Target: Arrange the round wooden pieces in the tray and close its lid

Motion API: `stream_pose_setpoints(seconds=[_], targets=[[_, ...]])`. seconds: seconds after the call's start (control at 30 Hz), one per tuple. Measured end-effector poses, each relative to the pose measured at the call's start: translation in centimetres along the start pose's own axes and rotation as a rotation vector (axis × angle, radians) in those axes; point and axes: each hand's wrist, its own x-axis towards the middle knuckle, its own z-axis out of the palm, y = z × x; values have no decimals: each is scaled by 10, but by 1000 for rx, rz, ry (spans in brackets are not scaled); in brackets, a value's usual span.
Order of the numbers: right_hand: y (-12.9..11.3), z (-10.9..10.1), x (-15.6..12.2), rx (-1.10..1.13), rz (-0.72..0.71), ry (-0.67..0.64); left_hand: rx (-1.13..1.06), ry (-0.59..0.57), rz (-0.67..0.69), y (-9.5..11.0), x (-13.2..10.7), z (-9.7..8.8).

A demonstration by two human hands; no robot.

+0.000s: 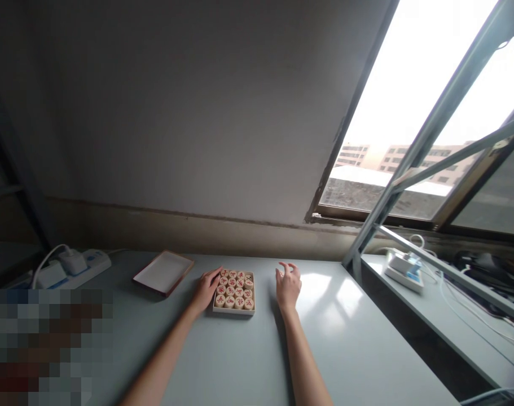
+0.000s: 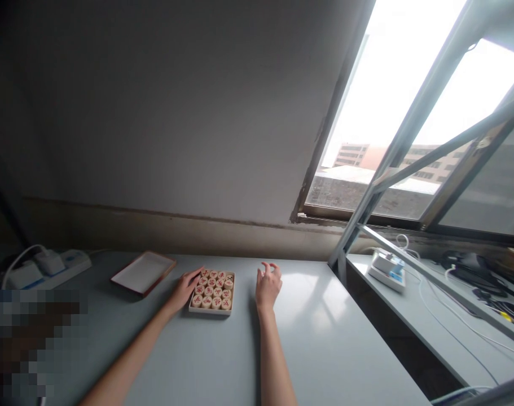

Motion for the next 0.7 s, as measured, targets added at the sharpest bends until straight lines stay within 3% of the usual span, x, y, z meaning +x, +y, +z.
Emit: stream_pose_setpoints(seconds=[0.1,0.17,0.27,0.5,0.7], targets=[[-27,-4,-8,72,-279,-218,10,-6,0,1,0,0],[-40,-5,-15,102,-362,-359,15,-1,-4,2,0,1],[-48,-6,-19,123,-331,-444,18,6,1,3,0,1],[-39,-10,-12,256,-180,-431,23,-22,15,1,1,0],[-37,-13,-11,181,-253,-512,39,-32,11,4,1,-1]])
